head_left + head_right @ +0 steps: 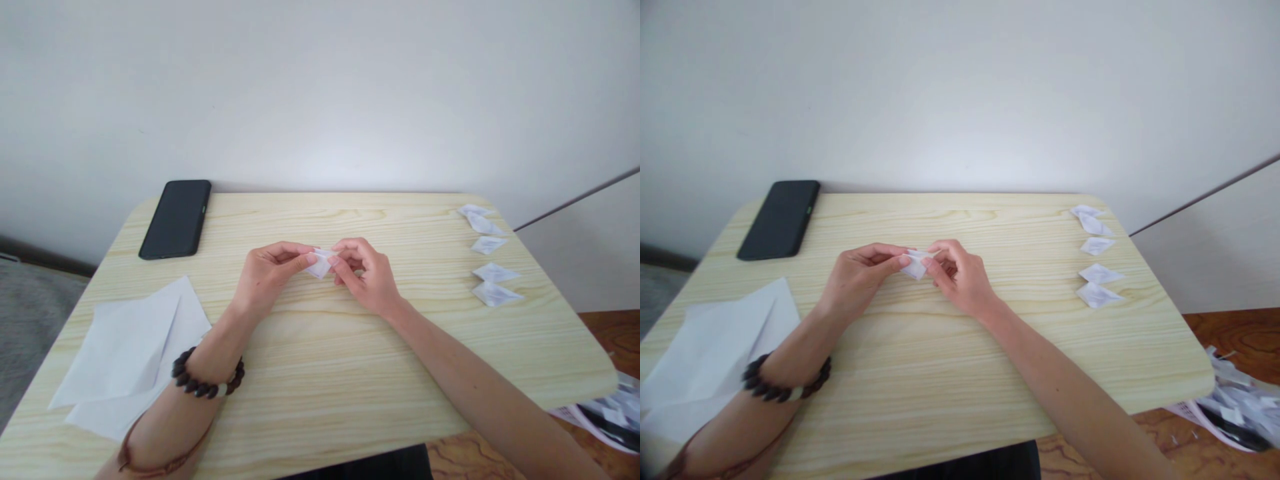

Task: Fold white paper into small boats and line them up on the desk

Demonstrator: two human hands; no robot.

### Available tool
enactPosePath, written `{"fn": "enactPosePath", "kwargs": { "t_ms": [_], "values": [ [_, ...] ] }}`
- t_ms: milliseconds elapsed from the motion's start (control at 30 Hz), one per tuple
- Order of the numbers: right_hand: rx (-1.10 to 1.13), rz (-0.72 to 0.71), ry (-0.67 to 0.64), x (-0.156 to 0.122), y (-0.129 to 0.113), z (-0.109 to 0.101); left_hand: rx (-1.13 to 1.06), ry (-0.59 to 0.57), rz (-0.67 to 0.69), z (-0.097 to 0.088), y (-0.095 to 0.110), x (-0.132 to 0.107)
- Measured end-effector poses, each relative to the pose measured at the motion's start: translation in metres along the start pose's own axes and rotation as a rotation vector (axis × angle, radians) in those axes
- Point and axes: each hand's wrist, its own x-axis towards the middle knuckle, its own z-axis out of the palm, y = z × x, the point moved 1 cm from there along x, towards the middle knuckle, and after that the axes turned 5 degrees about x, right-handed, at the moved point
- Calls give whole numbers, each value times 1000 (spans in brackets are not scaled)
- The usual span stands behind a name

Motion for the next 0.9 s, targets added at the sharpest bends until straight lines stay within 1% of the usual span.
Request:
{"fn": "enactPosePath", "kwargs": {
  "t_ms": [100,267,433,700,800,900],
  "values": [
    [10,68,6,1,0,0,-32,2,0,0,-1,0],
    [-24,48,-56,1,-1,0,-71,-12,7,0,0,1],
    [-19,70,-61,2,2,-1,-83,-25,-7,-1,-2,1],
    [15,56,-85,2,1,-2,5,59,-55,-1,-2,1],
    [42,65,-92,2,0,-3,51,51,-59,-2,-1,2],
    [88,97,-82,2,0,-3,107,13,-61,-3,-1,2]
  ]
}}
